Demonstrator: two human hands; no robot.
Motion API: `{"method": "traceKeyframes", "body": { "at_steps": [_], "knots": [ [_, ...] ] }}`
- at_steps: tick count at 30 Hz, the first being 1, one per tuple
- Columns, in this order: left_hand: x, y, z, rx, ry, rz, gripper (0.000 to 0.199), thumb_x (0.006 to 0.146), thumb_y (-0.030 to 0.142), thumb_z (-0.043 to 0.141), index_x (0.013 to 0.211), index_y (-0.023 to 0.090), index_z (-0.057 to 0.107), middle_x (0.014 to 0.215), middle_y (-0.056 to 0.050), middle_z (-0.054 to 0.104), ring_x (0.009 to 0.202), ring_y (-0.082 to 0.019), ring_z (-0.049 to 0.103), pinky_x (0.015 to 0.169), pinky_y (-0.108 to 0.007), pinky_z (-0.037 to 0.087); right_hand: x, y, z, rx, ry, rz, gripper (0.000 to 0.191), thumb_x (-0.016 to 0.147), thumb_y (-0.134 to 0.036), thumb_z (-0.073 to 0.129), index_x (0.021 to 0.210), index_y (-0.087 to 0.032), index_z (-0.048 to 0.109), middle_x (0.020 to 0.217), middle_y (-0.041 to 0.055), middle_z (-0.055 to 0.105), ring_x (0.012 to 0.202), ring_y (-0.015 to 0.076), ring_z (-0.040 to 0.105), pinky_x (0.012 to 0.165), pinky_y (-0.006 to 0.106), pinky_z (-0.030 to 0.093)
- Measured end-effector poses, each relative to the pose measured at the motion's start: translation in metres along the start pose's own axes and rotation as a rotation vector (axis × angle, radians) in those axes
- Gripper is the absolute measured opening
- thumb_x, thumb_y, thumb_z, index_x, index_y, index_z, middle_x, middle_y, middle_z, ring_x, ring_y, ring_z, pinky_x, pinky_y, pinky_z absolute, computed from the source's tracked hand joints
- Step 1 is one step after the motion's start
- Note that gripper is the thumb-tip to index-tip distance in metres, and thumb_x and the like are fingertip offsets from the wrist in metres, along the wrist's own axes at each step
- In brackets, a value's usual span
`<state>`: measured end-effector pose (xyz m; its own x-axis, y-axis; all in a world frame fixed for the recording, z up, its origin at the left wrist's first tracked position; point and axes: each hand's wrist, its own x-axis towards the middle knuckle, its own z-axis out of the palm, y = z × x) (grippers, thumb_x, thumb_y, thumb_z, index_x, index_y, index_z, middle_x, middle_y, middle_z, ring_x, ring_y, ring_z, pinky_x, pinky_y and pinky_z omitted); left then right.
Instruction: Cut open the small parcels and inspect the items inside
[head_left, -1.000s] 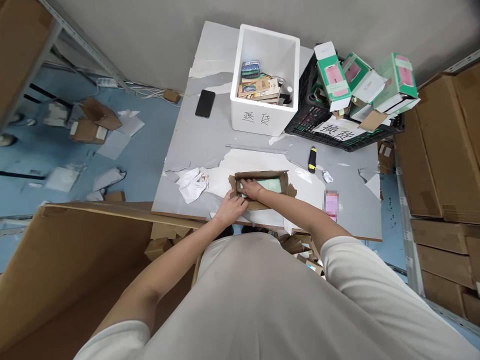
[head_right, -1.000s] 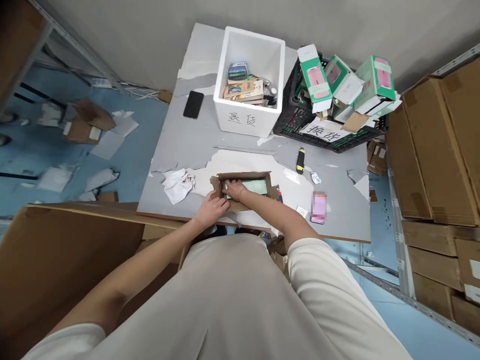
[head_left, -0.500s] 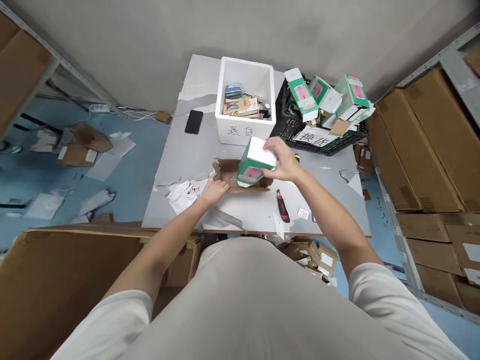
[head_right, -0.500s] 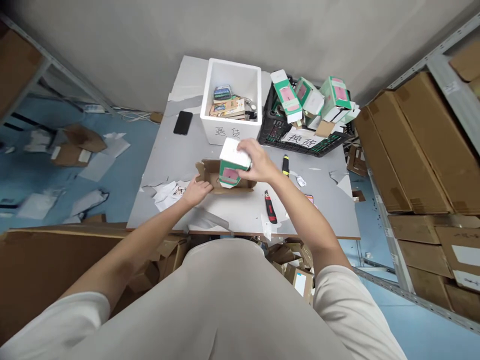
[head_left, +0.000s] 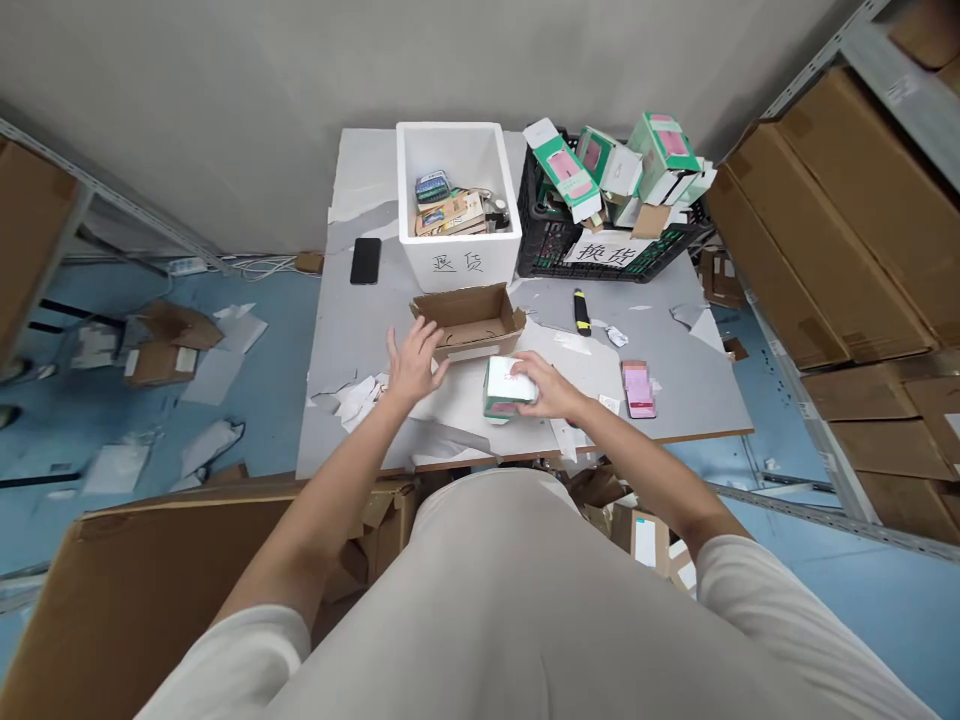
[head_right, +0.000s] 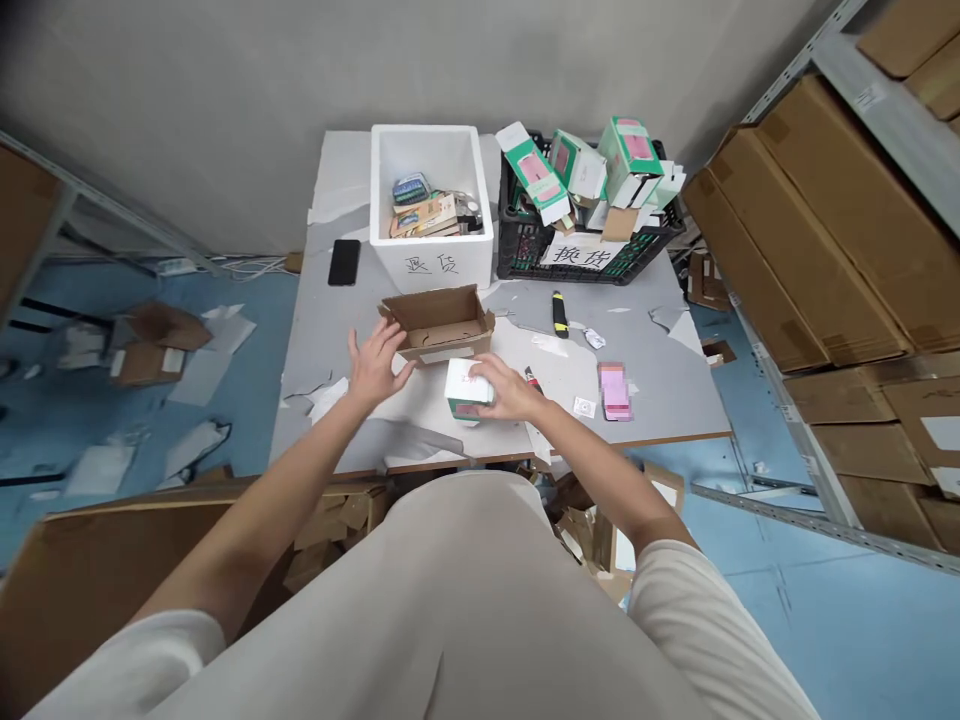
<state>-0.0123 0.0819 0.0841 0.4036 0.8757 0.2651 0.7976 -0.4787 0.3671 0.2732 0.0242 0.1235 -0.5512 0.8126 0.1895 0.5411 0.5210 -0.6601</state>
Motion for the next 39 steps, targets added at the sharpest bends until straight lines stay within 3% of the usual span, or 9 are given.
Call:
{"method": "traceKeyframes", "body": {
  "at_steps": [4,8,14,18,23,28,32,36,39],
  "knots": [
    [-0.05,0.034,0.014,-0.333,-0.071,0.025,0.078,0.073,0.046,0.067,0.138,0.016,0.036,0.134,-0.018,0.051,0.127,-0.031,0.047,0.108,-0.05,0.036,-0.004,0.021,0.047,0.033,-0.104,0.015,0.051,0.068,-0.021,0.069,0.113,-0.02,0.046,0.129,0.0168,0.044,0.113,0.0245,0.053,0.087,0.034,0.047],
    [-0.064,0.049,0.047,-0.493,-0.225,-0.05,0.114,0.056,0.05,0.081,0.146,0.014,0.02,0.142,-0.021,0.042,0.129,-0.033,0.046,0.105,-0.046,0.04,-0.007,0.031,0.069,0.055,-0.188,-0.024,0.051,0.068,-0.018,0.069,0.114,-0.018,0.045,0.13,0.0173,0.044,0.12,0.0248,0.05,0.093,0.036,0.046],
    [-0.057,0.053,0.07,-0.532,-0.237,-0.148,0.105,0.059,0.04,0.082,0.144,0.015,0.025,0.133,-0.017,0.052,0.122,-0.031,0.052,0.101,-0.045,0.043,-0.008,0.022,0.057,-0.049,-0.204,-0.054,0.058,0.075,-0.035,0.069,0.123,-0.014,0.044,0.136,0.0214,0.043,0.132,0.03,0.038,0.106,0.046,0.035],
    [-0.057,0.055,0.069,-0.545,-0.243,-0.141,0.106,0.06,0.04,0.081,0.144,0.013,0.022,0.131,-0.017,0.053,0.12,-0.03,0.053,0.101,-0.043,0.043,0.001,0.006,0.039,-0.17,-0.288,-0.047,0.05,0.083,-0.031,0.059,0.128,-0.016,0.044,0.124,0.0156,0.056,0.118,0.0278,0.05,0.108,0.05,0.031],
    [-0.057,0.054,0.071,-0.589,-0.219,-0.152,0.114,0.059,0.041,0.081,0.147,0.012,0.014,0.132,-0.019,0.051,0.122,-0.03,0.053,0.1,-0.043,0.044,0.015,-0.015,0.043,-0.312,-0.382,-0.025,0.076,0.076,-0.032,0.07,0.14,-0.017,0.034,0.129,0.0171,0.05,0.118,0.0318,0.046,0.102,0.05,0.035],
    [-0.059,0.053,0.076,-0.621,-0.184,-0.151,0.113,0.06,0.036,0.079,0.148,0.015,0.011,0.136,-0.019,0.049,0.123,-0.03,0.052,0.099,-0.044,0.044,0.026,-0.029,0.046,-0.368,-0.384,0.12,0.073,0.07,-0.025,0.074,0.135,-0.011,0.043,0.118,0.0178,0.056,0.107,0.0307,0.053,0.095,0.043,0.041],
    [-0.063,0.054,0.078,-0.628,-0.2,-0.142,0.112,0.061,0.034,0.079,0.149,0.017,0.011,0.135,-0.017,0.051,0.121,-0.029,0.053,0.099,-0.042,0.045,0.035,-0.018,0.03,-0.238,-0.377,0.186,0.047,0.088,-0.031,0.053,0.133,-0.018,0.047,0.112,0.0114,0.065,0.102,0.0254,0.06,0.091,0.035,0.044],
    [-0.065,0.053,0.079,-0.598,-0.194,-0.126,0.122,0.063,0.037,0.079,0.15,0.015,-0.004,0.136,-0.019,0.049,0.124,-0.03,0.052,0.097,-0.041,0.046,0.043,0.011,0.032,-0.138,-0.165,0.491,0.041,0.096,-0.039,0.037,0.129,-0.016,0.047,0.104,0.0092,0.068,0.092,0.0216,0.064,0.081,0.032,0.048],
    [-0.065,0.05,0.078,-0.517,-0.179,-0.029,0.112,0.067,0.041,0.076,0.15,0.016,0.004,0.139,-0.02,0.047,0.127,-0.03,0.048,0.099,-0.043,0.045,0.037,0.024,0.046,-0.088,-0.122,0.67,0.04,0.097,-0.038,0.035,0.127,-0.015,0.047,0.102,0.0097,0.068,0.089,0.0206,0.065,0.08,0.032,0.049]
  ]
}}
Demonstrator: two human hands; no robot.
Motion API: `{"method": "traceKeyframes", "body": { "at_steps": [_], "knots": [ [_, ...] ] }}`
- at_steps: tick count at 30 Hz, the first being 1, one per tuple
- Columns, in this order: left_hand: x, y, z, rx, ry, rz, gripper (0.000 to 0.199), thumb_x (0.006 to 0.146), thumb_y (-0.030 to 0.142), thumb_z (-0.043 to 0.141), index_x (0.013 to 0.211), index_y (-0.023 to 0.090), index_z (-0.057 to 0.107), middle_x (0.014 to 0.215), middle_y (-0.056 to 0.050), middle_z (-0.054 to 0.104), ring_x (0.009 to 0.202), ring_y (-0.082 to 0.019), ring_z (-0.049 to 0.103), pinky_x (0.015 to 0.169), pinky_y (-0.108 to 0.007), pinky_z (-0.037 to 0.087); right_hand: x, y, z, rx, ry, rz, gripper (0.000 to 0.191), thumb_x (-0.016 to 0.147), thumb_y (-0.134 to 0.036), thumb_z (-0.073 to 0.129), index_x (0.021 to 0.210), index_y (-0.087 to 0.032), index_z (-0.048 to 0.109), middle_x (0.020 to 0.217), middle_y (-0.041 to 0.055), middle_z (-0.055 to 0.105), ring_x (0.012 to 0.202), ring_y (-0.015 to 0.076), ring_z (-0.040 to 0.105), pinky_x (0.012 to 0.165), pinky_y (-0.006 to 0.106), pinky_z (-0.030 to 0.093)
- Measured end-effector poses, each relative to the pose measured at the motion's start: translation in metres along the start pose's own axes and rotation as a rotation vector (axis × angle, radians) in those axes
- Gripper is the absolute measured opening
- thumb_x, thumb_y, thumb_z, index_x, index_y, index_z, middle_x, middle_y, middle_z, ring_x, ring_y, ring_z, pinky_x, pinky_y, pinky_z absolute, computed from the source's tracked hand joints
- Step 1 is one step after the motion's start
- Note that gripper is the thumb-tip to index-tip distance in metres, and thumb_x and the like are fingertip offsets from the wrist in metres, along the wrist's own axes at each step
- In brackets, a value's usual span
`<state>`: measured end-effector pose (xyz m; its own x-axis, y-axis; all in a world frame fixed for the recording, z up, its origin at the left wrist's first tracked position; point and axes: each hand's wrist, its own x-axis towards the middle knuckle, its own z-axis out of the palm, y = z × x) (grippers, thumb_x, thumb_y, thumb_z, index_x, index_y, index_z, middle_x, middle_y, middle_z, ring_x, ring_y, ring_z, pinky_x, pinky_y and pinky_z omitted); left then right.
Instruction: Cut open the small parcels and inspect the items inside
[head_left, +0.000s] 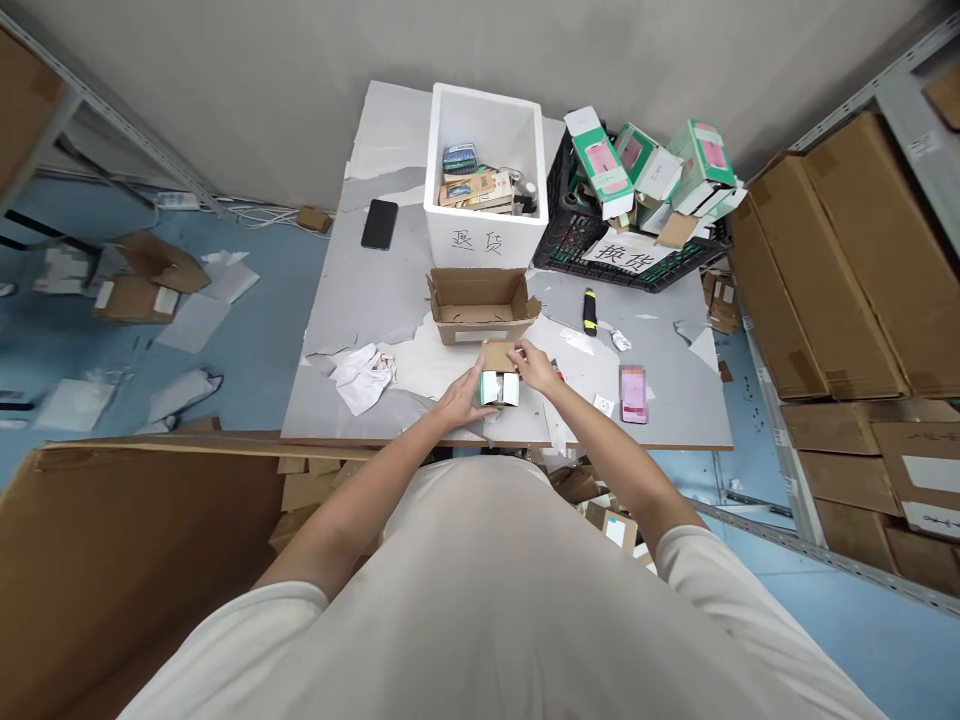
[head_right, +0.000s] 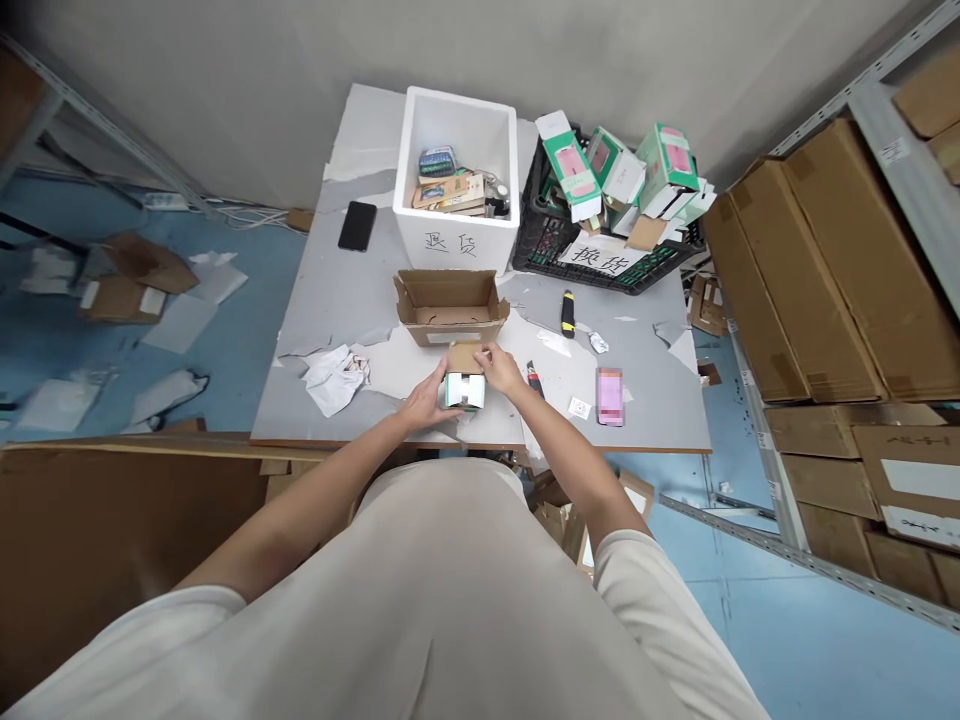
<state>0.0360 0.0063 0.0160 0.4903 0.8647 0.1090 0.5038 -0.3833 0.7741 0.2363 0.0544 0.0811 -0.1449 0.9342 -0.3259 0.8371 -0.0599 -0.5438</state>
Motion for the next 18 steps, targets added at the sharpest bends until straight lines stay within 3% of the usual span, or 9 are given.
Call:
{"method": "traceKeyframes", "body": {
  "at_steps": [3,5,8,10,13,16,18],
  "knots": [
    [0.0,0.003,-0.007,0.07,-0.051,0.116,0.094,0.071,0.048,0.072,0.146,0.018,0.025,0.138,-0.019,0.046,0.127,-0.03,0.047,0.101,-0.043,0.043,-0.016,0.009,0.008,-0.068,0.221,-0.018,0.041,0.096,-0.032,0.034,0.131,-0.014,0.044,0.123,0.0159,0.059,0.107,0.0231,0.059,0.091,0.036,0.046],
    [-0.001,0.008,-0.014,0.134,-0.016,0.138,0.096,0.067,0.057,0.072,0.144,0.016,0.031,0.14,-0.021,0.042,0.13,-0.033,0.043,0.103,-0.046,0.041,-0.033,0.013,0.005,-0.163,0.28,-0.234,0.038,0.095,-0.026,0.034,0.129,-0.014,0.048,0.128,0.0167,0.055,0.118,0.0243,0.052,0.099,0.039,0.041],
    [-0.002,0.019,-0.023,0.257,0.086,0.143,0.081,0.071,0.059,0.067,0.134,0.014,0.044,0.136,-0.022,0.045,0.13,-0.034,0.042,0.104,-0.049,0.037,-0.05,0.017,-0.006,-0.321,-0.015,-0.699,0.034,0.089,-0.024,0.047,0.121,-0.018,0.056,0.126,0.0124,0.058,0.122,0.0249,0.048,0.105,0.042,0.033],
    [0.001,0.025,-0.029,0.308,0.004,0.244,0.059,0.08,0.052,0.059,0.126,0.016,0.052,0.129,-0.019,0.053,0.125,-0.031,0.046,0.105,-0.047,0.035,-0.052,0.016,-0.012,-0.421,-0.176,-0.872,0.041,0.082,-0.024,0.059,0.123,-0.019,0.056,0.133,0.0118,0.053,0.127,0.0266,0.042,0.107,0.045,0.03],
    [0.011,0.03,-0.039,0.351,-0.242,0.407,0.059,0.084,0.045,0.057,0.133,0.016,0.044,0.134,-0.017,0.052,0.127,-0.028,0.045,0.108,-0.045,0.03,-0.044,0.014,-0.016,-0.542,-0.184,-0.943,0.043,0.082,-0.015,0.058,0.124,-0.018,0.054,0.132,0.0125,0.053,0.128,0.0252,0.04,0.104,0.044,0.029],
    [0.024,0.03,-0.048,0.412,-0.367,0.4,0.071,0.083,0.037,0.06,0.142,0.015,0.03,0.14,-0.018,0.047,0.127,-0.028,0.044,0.104,-0.042,0.03,-0.033,0.013,-0.018,-0.637,-0.103,-1.014,0.032,0.09,-0.01,0.046,0.118,-0.019,0.058,0.119,0.0102,0.059,0.111,0.0205,0.05,0.099,0.04,0.033],
    [0.03,0.03,-0.052,0.457,-0.403,0.363,0.072,0.081,0.034,0.063,0.142,0.015,0.029,0.135,-0.018,0.051,0.123,-0.029,0.046,0.099,-0.041,0.032,-0.028,0.015,-0.02,-0.691,-0.069,-1.053,0.024,0.092,-0.013,0.045,0.109,-0.019,0.061,0.11,0.0092,0.062,0.1,0.0197,0.052,0.092,0.037,0.036]
  ]
}}
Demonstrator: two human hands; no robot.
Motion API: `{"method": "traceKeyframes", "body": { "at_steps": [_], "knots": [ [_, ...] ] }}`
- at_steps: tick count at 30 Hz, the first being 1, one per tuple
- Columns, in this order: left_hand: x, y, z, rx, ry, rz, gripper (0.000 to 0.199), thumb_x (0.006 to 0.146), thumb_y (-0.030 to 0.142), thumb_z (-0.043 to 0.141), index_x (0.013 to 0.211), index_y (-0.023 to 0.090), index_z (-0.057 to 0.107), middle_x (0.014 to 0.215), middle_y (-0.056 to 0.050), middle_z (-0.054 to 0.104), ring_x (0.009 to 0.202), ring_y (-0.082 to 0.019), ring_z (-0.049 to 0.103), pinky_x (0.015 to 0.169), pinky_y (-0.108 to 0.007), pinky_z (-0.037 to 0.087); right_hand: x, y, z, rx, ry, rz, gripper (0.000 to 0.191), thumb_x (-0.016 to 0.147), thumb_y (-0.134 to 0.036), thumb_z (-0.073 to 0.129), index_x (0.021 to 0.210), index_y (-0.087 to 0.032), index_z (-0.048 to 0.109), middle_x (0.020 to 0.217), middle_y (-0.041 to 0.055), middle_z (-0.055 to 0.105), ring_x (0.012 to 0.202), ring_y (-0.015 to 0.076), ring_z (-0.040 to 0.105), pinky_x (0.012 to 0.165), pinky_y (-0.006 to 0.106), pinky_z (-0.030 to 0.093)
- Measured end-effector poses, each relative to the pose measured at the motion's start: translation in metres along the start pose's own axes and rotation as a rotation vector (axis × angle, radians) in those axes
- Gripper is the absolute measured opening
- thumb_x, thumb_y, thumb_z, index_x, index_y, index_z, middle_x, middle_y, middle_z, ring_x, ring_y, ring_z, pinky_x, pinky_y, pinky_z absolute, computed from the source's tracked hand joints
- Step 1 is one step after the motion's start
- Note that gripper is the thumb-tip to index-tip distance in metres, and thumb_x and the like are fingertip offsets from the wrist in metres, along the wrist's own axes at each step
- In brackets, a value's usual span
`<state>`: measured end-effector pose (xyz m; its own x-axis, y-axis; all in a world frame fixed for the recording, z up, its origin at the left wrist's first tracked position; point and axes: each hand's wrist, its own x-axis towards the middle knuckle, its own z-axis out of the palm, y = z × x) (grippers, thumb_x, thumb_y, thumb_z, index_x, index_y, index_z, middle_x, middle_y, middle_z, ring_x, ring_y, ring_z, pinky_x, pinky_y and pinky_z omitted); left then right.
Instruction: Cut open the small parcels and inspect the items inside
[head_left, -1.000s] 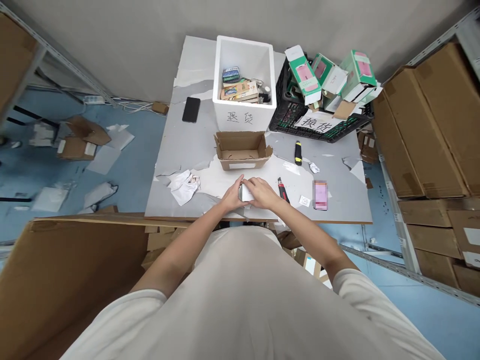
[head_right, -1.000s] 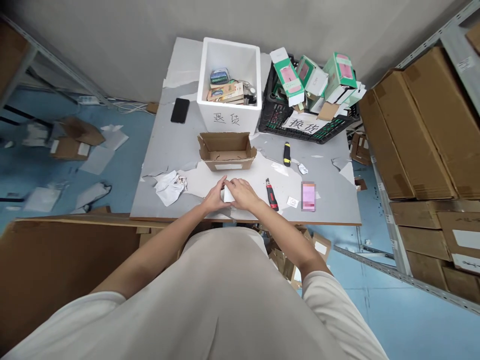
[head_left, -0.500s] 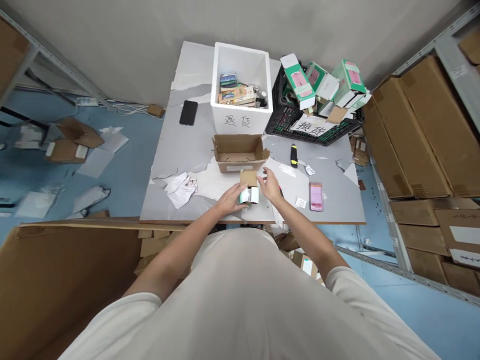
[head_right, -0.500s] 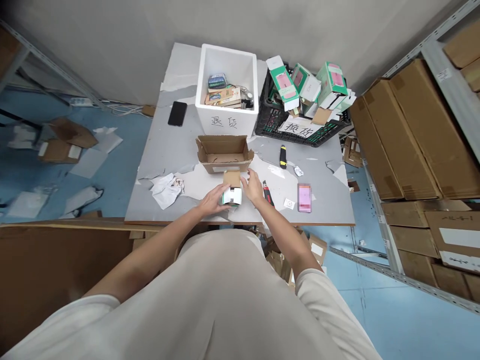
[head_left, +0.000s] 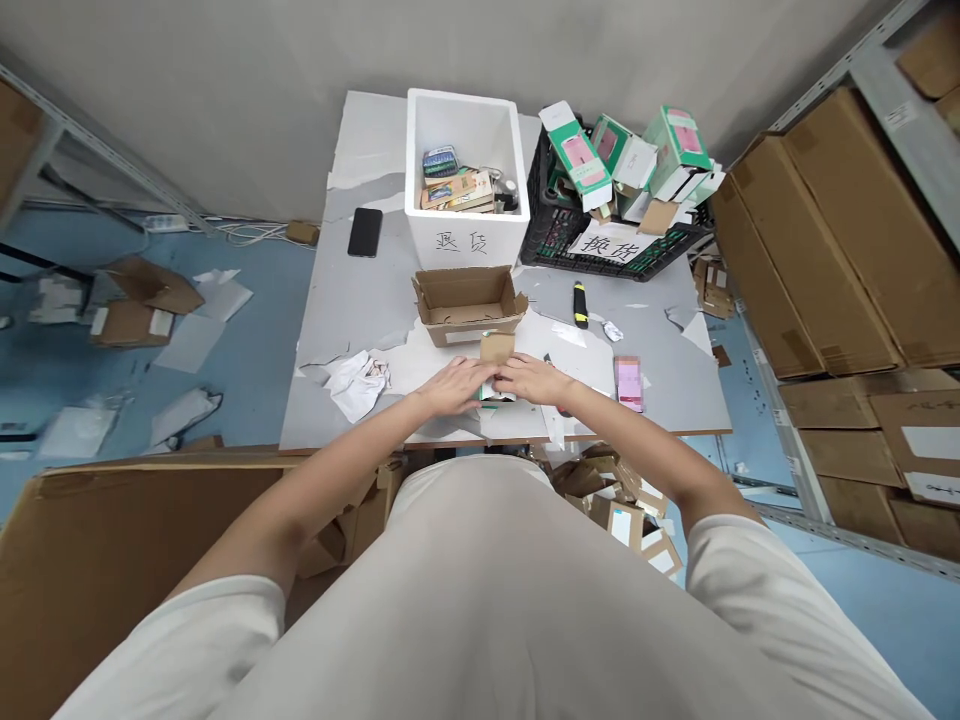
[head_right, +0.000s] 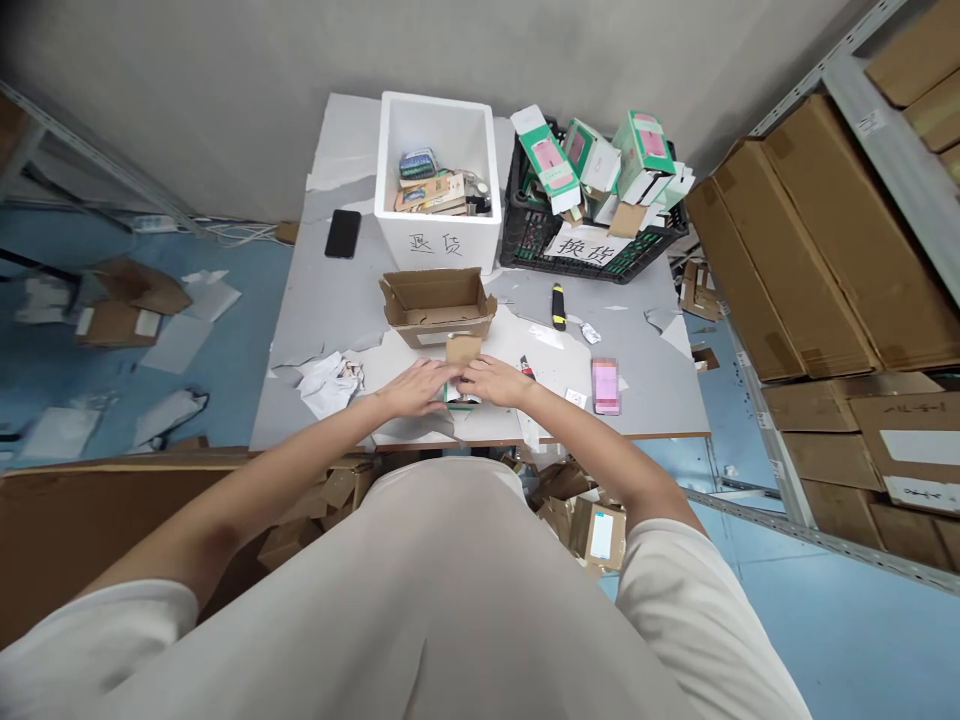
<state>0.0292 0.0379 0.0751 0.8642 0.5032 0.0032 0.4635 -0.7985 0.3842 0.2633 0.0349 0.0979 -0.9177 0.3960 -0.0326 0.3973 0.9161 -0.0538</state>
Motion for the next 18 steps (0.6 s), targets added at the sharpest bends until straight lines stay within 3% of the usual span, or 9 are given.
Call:
{"method": "traceKeyframes", "body": {
  "at_steps": [3,7,13,16,18],
  "knots": [
    [0.006,0.0,-0.005,0.025,-0.031,-0.038,0.076,0.078,0.034,0.066,0.142,0.015,0.029,0.128,-0.018,0.055,0.118,-0.031,0.046,0.094,-0.039,0.032,-0.003,0.005,0.0,-0.073,0.037,-0.008,0.02,0.095,-0.016,0.043,0.097,-0.019,0.063,0.096,0.0072,0.063,0.089,0.0183,0.051,0.084,0.034,0.039],
    [0.013,0.004,-0.008,0.039,-0.023,0.016,0.077,0.076,0.034,0.067,0.141,0.015,0.03,0.134,-0.017,0.052,0.119,-0.031,0.043,0.094,-0.039,0.029,-0.008,0.005,0.002,-0.142,0.153,-0.034,0.032,0.098,-0.013,0.033,0.088,-0.019,0.062,0.085,0.0041,0.062,0.085,0.0166,0.05,0.087,0.033,0.039],
    [0.007,-0.003,-0.006,0.16,-0.032,0.124,0.042,0.08,0.023,0.064,0.12,0.023,0.054,0.115,-0.012,0.061,0.11,-0.027,0.048,0.09,-0.04,0.028,-0.021,-0.006,0.017,-0.112,0.213,0.065,0.034,0.097,-0.011,0.031,0.085,-0.02,0.062,0.086,0.0047,0.064,0.083,0.0169,0.051,0.092,0.033,0.039],
    [-0.005,-0.007,0.004,0.173,0.06,0.011,0.025,0.081,0.031,0.064,0.104,0.023,0.062,0.106,-0.011,0.063,0.104,-0.027,0.051,0.09,-0.042,0.029,-0.027,-0.011,0.018,-0.074,0.2,0.151,0.031,0.095,-0.01,0.033,0.093,-0.018,0.063,0.102,0.0084,0.065,0.095,0.0183,0.051,0.095,0.036,0.036],
    [-0.014,-0.005,0.015,0.118,0.194,-0.166,0.029,0.081,0.041,0.063,0.103,0.021,0.063,0.1,-0.011,0.063,0.1,-0.027,0.052,0.09,-0.043,0.029,-0.029,-0.014,0.012,-0.041,0.152,0.176,0.024,0.093,-0.016,0.04,0.101,-0.015,0.063,0.111,0.012,0.063,0.106,0.0214,0.049,0.098,0.039,0.032]
  ]
}}
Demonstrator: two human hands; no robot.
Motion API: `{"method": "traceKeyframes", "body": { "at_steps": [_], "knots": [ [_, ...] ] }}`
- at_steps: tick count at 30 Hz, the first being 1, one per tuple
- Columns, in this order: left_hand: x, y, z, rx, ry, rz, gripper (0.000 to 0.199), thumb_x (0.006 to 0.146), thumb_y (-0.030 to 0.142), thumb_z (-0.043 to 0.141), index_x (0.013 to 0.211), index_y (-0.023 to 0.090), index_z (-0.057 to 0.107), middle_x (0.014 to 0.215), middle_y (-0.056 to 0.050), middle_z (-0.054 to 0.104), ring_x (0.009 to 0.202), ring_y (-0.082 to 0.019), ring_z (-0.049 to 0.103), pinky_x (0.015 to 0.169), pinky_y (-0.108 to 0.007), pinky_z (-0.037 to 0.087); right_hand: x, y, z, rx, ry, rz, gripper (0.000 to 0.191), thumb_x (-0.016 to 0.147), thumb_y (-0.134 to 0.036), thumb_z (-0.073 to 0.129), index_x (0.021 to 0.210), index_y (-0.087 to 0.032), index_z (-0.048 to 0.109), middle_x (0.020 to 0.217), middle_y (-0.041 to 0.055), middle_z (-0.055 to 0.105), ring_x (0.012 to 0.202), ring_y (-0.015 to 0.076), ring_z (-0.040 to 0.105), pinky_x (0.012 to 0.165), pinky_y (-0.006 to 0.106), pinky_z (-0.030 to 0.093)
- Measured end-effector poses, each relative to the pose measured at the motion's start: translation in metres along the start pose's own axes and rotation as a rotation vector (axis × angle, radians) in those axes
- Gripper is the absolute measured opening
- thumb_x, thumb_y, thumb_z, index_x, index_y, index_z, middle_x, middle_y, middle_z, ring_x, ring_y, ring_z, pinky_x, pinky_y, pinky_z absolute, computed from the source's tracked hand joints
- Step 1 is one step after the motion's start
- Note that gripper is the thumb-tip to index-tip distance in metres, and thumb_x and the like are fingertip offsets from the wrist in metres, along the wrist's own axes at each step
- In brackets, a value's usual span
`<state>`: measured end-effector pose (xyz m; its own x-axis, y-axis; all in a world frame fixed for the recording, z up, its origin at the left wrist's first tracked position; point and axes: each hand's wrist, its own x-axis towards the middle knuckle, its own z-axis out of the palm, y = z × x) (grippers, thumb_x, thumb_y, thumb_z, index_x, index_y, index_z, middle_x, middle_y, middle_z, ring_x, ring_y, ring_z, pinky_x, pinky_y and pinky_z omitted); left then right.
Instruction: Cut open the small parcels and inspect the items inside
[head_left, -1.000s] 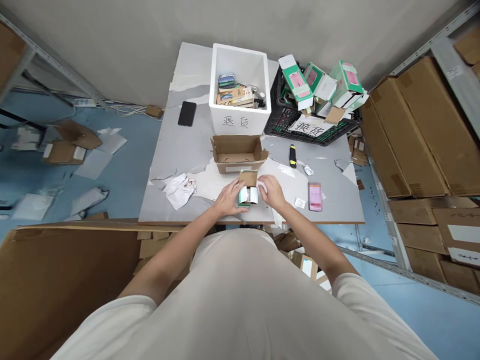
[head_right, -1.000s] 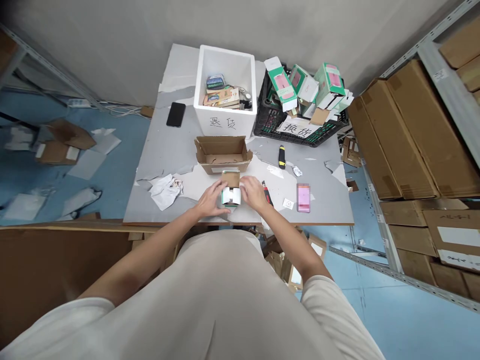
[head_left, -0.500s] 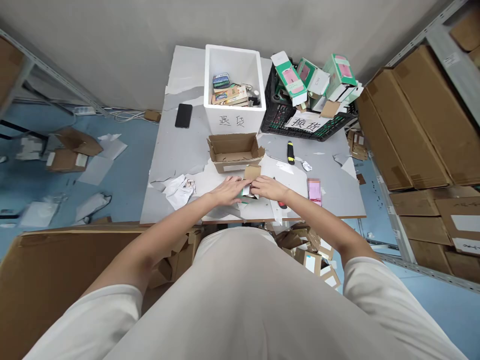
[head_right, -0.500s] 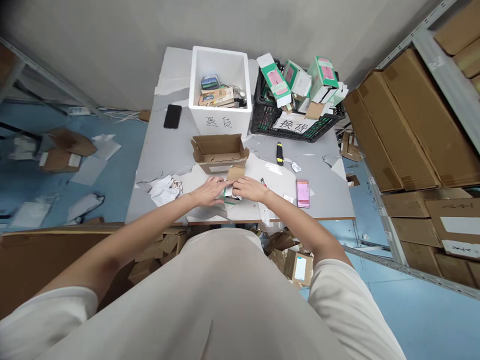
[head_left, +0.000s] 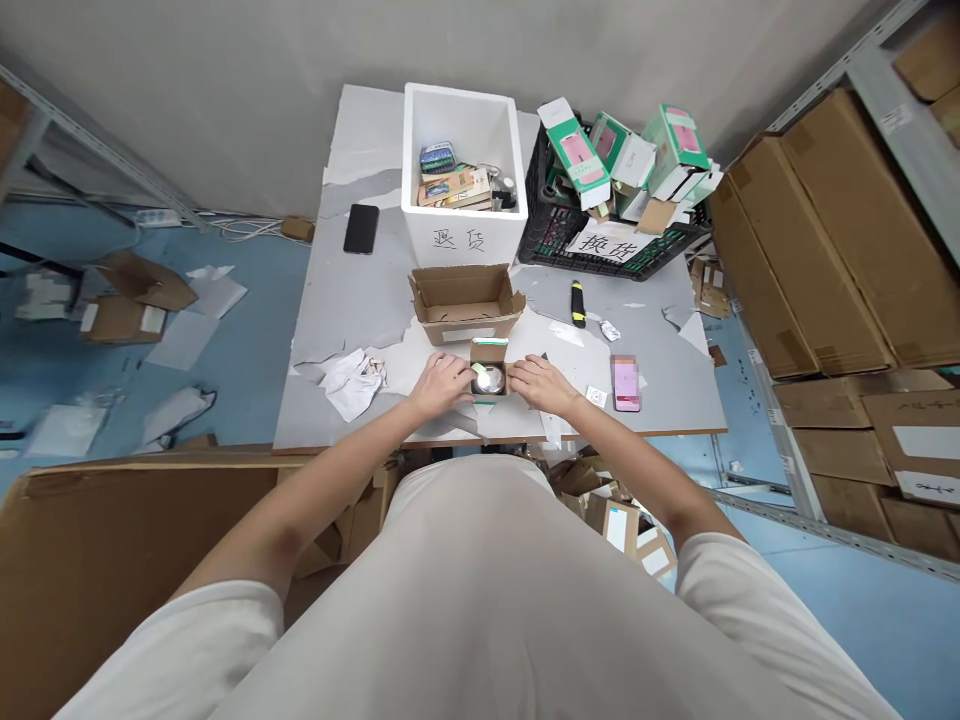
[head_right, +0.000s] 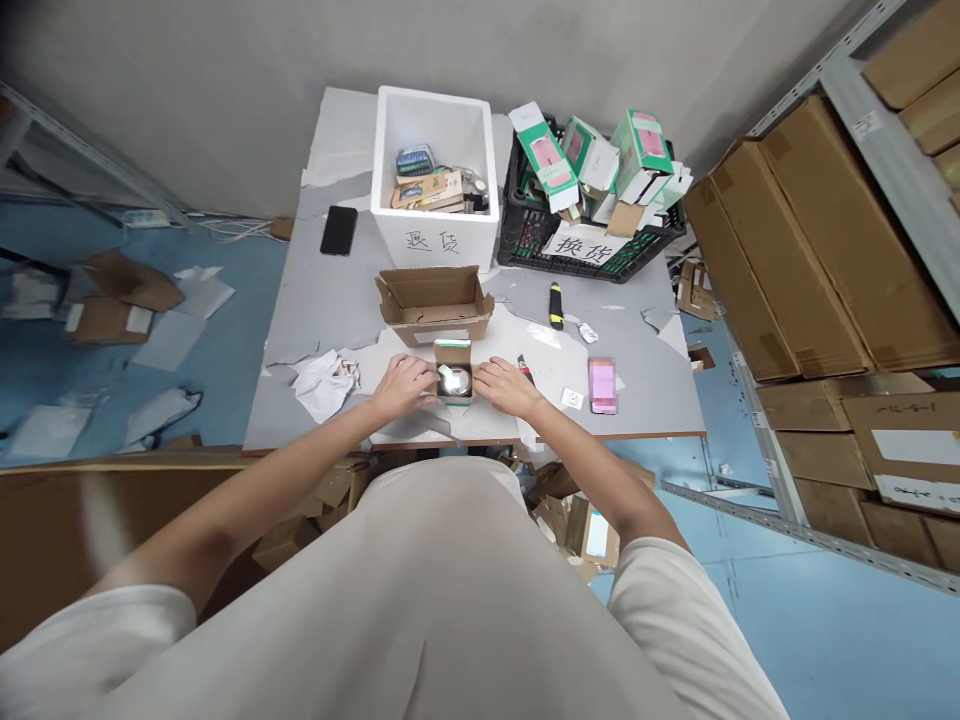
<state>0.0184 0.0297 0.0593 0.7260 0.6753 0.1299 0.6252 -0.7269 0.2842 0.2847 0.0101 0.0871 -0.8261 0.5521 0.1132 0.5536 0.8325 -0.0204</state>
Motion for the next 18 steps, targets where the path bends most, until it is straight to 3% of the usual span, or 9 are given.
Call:
{"method": "traceKeyframes", "body": {
  "at_steps": [2,5,9,11,13,18],
  "knots": [
    [-0.008,0.006,0.009,-0.074,0.096,-0.196,0.045,0.079,0.051,0.062,0.112,0.019,0.06,0.095,-0.011,0.063,0.096,-0.028,0.054,0.089,-0.044,0.03,0.002,-0.004,-0.008,0.035,-0.071,0.02,0.027,0.09,-0.029,0.047,0.105,-0.012,0.063,0.117,0.015,0.061,0.113,0.0257,0.046,0.1,0.043,0.028],
    [-0.008,0.018,0.018,-0.151,0.127,-0.325,0.073,0.072,0.059,0.066,0.13,0.017,0.05,0.096,-0.012,0.062,0.095,-0.029,0.055,0.089,-0.045,0.033,0.015,-0.014,-0.019,0.076,-0.194,0.142,0.037,0.092,-0.041,0.044,0.105,-0.012,0.063,0.114,0.0156,0.062,0.108,0.028,0.047,0.096,0.044,0.027],
    [0.008,0.027,0.03,-0.206,0.195,-0.383,0.098,0.057,0.055,0.078,0.138,0.017,0.038,0.129,-0.02,0.048,0.116,-0.038,0.047,0.094,-0.05,0.036,0.047,-0.036,-0.024,0.059,-0.314,0.495,0.036,0.093,-0.037,0.04,0.106,-0.011,0.062,0.104,0.0176,0.066,0.101,0.0298,0.049,0.086,0.042,0.03],
    [0.014,0.026,0.039,-0.297,0.21,-0.332,0.095,0.057,0.044,0.079,0.137,0.017,0.035,0.136,-0.02,0.043,0.122,-0.038,0.044,0.097,-0.05,0.038,0.063,-0.044,-0.024,0.042,-0.341,0.647,0.041,0.091,-0.044,0.044,0.108,-0.01,0.061,0.103,0.0195,0.067,0.101,0.0317,0.05,0.085,0.043,0.029],
    [0.016,0.022,0.048,-0.4,0.212,-0.268,0.085,0.061,0.034,0.075,0.134,0.016,0.035,0.129,-0.018,0.049,0.119,-0.033,0.049,0.097,-0.047,0.041,0.077,-0.048,-0.023,0.045,-0.411,0.748,0.049,0.087,-0.052,0.048,0.109,-0.011,0.061,0.103,0.0207,0.068,0.104,0.0333,0.05,0.086,0.044,0.029],
    [0.008,0.021,0.06,-0.509,0.28,-0.258,0.075,0.061,0.028,0.071,0.127,0.017,0.038,0.119,-0.015,0.054,0.111,-0.03,0.055,0.093,-0.044,0.046,0.099,-0.048,-0.019,0.063,-0.636,0.829,0.048,0.076,-0.049,0.062,0.108,-0.013,0.063,0.106,0.0191,0.067,0.106,0.0329,0.055,0.091,0.045,0.029]
  ]
}}
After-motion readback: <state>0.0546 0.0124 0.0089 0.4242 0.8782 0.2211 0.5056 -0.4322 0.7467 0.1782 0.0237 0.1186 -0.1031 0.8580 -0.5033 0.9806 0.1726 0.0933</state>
